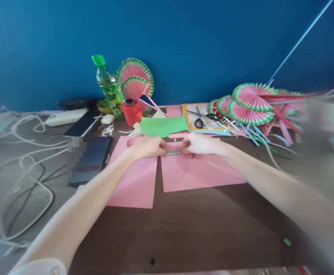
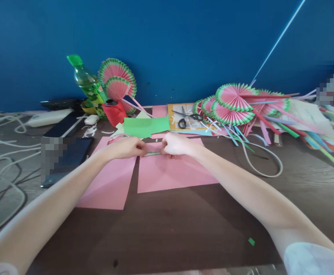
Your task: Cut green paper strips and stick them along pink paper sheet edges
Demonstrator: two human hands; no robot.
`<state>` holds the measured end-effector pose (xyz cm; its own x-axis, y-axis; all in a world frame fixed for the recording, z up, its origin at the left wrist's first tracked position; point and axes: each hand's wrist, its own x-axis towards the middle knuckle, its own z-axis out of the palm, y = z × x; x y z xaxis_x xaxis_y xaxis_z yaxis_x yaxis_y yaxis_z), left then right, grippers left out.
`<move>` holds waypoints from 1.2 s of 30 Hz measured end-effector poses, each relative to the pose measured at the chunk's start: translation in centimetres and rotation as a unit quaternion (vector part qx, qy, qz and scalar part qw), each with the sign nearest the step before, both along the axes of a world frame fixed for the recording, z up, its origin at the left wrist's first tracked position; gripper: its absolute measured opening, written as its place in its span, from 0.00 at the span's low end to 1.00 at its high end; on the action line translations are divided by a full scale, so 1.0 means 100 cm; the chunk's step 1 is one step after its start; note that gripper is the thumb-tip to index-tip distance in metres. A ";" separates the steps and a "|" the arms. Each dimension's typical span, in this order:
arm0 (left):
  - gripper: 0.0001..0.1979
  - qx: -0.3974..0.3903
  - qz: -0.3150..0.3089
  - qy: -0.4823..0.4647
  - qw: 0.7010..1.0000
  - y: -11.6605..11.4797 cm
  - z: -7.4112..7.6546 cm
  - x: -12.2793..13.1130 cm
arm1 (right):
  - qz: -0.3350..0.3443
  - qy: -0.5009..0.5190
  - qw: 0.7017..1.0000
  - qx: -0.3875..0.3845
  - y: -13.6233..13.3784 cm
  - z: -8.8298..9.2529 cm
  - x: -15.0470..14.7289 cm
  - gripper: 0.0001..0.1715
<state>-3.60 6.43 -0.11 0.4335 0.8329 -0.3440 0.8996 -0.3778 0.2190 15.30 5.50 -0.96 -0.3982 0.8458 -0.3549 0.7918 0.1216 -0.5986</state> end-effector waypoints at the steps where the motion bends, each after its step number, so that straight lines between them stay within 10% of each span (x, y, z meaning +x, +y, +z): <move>1: 0.13 0.000 0.000 0.000 1.000 0.000 0.000 0.000 | 0.001 -0.002 1.000 0.001 0.000 0.000 0.000 0.03; 36: 0.14 0.016 -0.006 0.024 1.000 0.004 0.005 -0.006 | 0.014 -0.059 0.997 0.053 0.001 0.003 0.000 0.06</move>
